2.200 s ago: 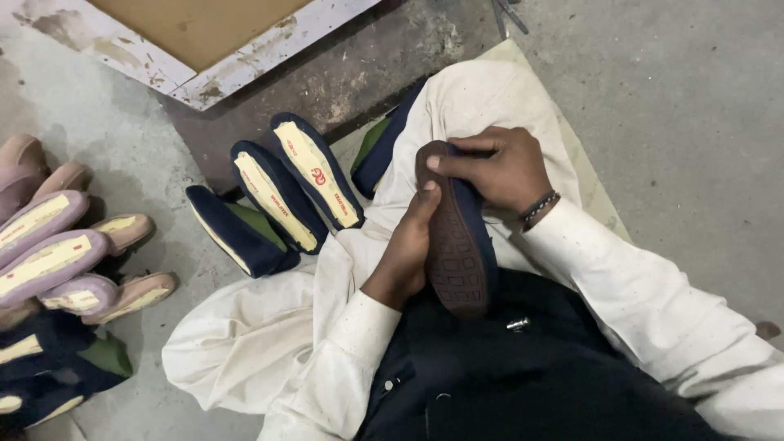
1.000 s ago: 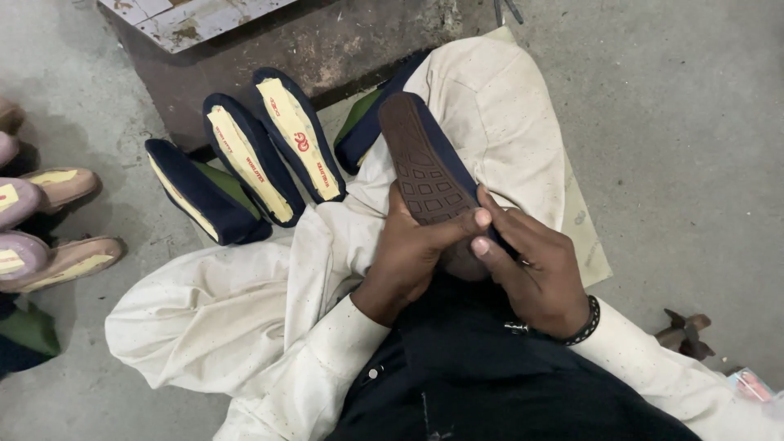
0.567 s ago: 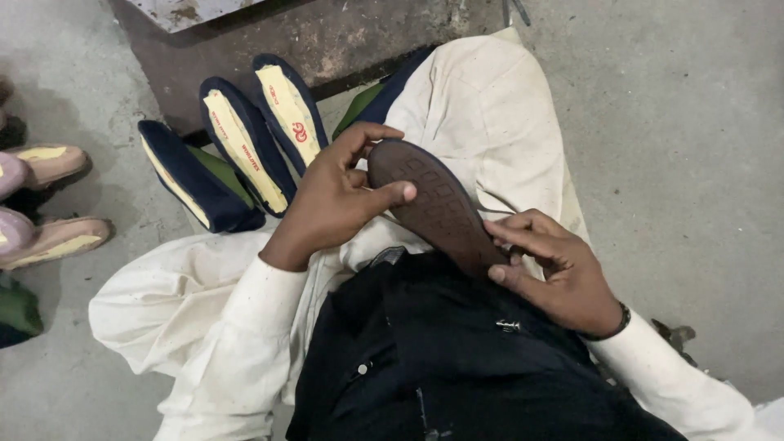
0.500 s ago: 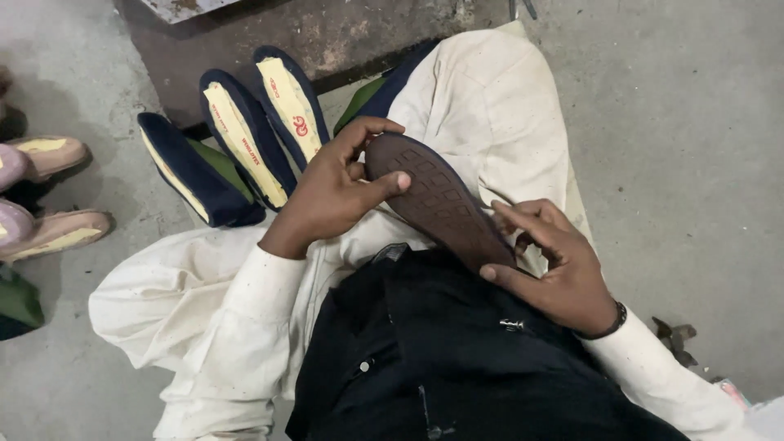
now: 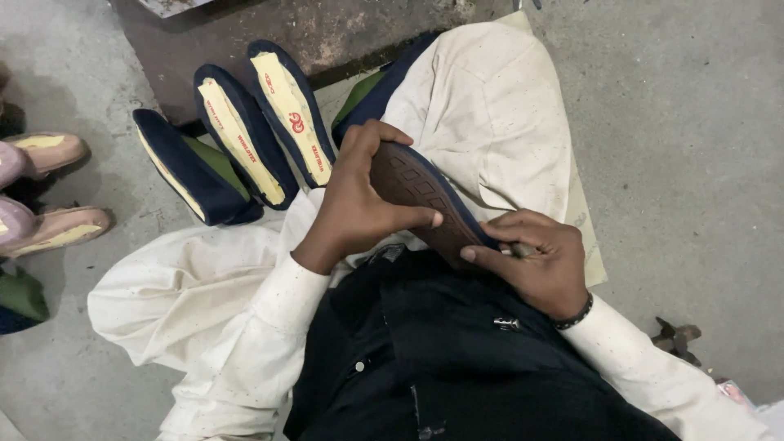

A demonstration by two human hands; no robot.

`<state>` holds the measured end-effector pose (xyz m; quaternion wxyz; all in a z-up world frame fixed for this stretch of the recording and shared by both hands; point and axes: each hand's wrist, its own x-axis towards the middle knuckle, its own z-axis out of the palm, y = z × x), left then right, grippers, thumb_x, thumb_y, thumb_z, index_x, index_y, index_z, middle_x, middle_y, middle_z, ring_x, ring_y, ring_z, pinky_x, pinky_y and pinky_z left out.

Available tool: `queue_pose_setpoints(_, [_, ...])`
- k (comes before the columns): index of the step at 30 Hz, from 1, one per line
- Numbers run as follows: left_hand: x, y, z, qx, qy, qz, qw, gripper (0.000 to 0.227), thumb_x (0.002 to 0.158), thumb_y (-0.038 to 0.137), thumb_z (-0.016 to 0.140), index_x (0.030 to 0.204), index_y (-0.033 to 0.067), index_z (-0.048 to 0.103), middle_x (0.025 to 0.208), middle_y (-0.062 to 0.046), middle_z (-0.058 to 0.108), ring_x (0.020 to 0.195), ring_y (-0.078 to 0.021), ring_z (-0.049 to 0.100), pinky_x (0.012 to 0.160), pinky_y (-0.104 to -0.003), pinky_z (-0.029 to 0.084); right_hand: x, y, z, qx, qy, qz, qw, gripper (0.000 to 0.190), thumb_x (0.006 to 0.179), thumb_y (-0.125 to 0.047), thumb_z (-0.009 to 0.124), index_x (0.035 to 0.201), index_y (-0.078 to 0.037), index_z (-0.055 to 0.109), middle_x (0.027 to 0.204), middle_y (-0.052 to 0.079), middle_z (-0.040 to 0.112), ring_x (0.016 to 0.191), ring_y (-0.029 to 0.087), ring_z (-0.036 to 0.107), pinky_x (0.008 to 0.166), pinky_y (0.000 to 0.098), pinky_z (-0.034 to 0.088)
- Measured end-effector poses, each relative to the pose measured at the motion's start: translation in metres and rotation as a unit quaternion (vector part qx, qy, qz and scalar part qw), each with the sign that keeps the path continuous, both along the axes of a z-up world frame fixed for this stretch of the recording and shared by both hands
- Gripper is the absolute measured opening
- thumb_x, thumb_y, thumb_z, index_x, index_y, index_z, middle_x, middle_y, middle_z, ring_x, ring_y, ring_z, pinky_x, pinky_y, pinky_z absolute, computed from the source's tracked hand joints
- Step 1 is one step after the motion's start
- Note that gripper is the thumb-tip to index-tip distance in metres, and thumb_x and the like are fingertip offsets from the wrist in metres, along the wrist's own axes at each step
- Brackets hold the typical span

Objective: The person sits on the floor and repeatedly picks up a slipper upper and a separate sole from a nearby box. They align the sole with the upper and press the edges together by hand to attach them, then place the assembled slipper aside.

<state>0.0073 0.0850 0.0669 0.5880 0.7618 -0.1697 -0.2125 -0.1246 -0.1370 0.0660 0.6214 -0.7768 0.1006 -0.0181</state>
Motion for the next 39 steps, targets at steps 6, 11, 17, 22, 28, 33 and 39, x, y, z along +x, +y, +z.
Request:
queue_pose_setpoints(6, [-0.010,-0.011,0.003,-0.049,-0.035,0.092,0.994,0.078,0.055,0.034,0.105,0.114,0.0127,0.059,0.107,-0.013,0.050,0.111,-0.0394,0.056,0.100,-0.059,0.037,0.023,0.010,0.003,-0.015,-0.028,-0.022,0.999,0.034,0.061,-0.001,0.100,0.080,0.008,0.074,0.063,0.014,0.063,0.059,0.015,0.062,0.055,0.0273,0.050])
queue_pose_setpoints(11, [-0.022,-0.019,0.005,-0.055,-0.052,0.143,0.987,0.067,0.060,0.036,0.102,0.108,0.0118,0.062,0.107,-0.011,0.047,0.108,-0.0325,0.056,0.096,-0.052,0.039,0.033,0.007,-0.003,-0.024,-0.016,0.002,1.000,0.038,0.069,-0.008,0.098,0.055,0.001,0.064,0.046,0.012,0.057,0.046,0.011,0.054,0.039,0.0262,0.037])
queue_pose_setpoints(17, [-0.011,-0.003,0.018,-0.076,-0.001,0.046,0.996,0.069,0.066,0.031,0.099,0.123,0.0149,0.065,0.116,-0.013,0.051,0.120,-0.0380,0.056,0.104,-0.059,0.036,0.039,0.015,0.008,-0.087,-0.044,0.009,0.995,0.030,0.078,-0.014,0.095,0.067,-0.005,0.069,0.062,0.009,0.064,0.055,0.014,0.056,0.053,0.0276,0.043])
queue_pose_setpoints(22, [-0.001,0.010,0.024,-0.075,0.001,-0.038,0.996,0.053,0.086,0.025,0.084,0.132,0.0156,0.061,0.122,-0.016,0.056,0.122,-0.0436,0.057,0.100,-0.060,0.044,0.046,0.020,0.029,-0.075,-0.135,0.065,0.986,0.048,0.072,-0.005,0.094,0.115,0.002,0.074,0.110,0.021,0.071,0.100,0.035,0.074,0.083,0.0428,0.061])
queue_pose_setpoints(28, [-0.006,0.000,0.025,-0.067,-0.051,-0.018,0.996,0.042,0.089,0.027,0.081,0.125,0.0135,0.064,0.110,-0.014,0.058,0.110,-0.0375,0.062,0.098,-0.053,0.046,0.046,0.024,0.019,-0.060,-0.173,0.022,0.983,0.030,0.075,-0.001,0.094,0.102,-0.001,0.080,0.101,0.020,0.077,0.091,0.030,0.078,0.079,0.0360,0.061])
queue_pose_setpoints(33, [-0.015,-0.008,0.030,-0.062,-0.087,0.014,0.994,0.032,0.092,0.026,0.078,0.118,0.0125,0.065,0.103,-0.011,0.056,0.102,-0.0317,0.063,0.094,-0.047,0.048,0.048,0.024,0.017,-0.025,-0.146,-0.013,0.989,0.022,0.073,0.000,0.095,0.089,-0.001,0.080,0.089,0.019,0.076,0.086,0.030,0.078,0.076,0.0360,0.060])
queue_pose_setpoints(39, [-0.023,-0.020,0.033,-0.076,-0.122,0.063,0.988,0.018,0.100,0.022,0.068,0.111,0.0085,0.067,0.098,-0.011,0.057,0.094,-0.0324,0.066,0.085,-0.044,0.051,0.055,0.020,0.021,0.024,-0.106,-0.036,0.993,0.021,0.073,0.001,0.095,0.081,0.004,0.075,0.074,0.019,0.072,0.080,0.028,0.077,0.073,0.0360,0.060])
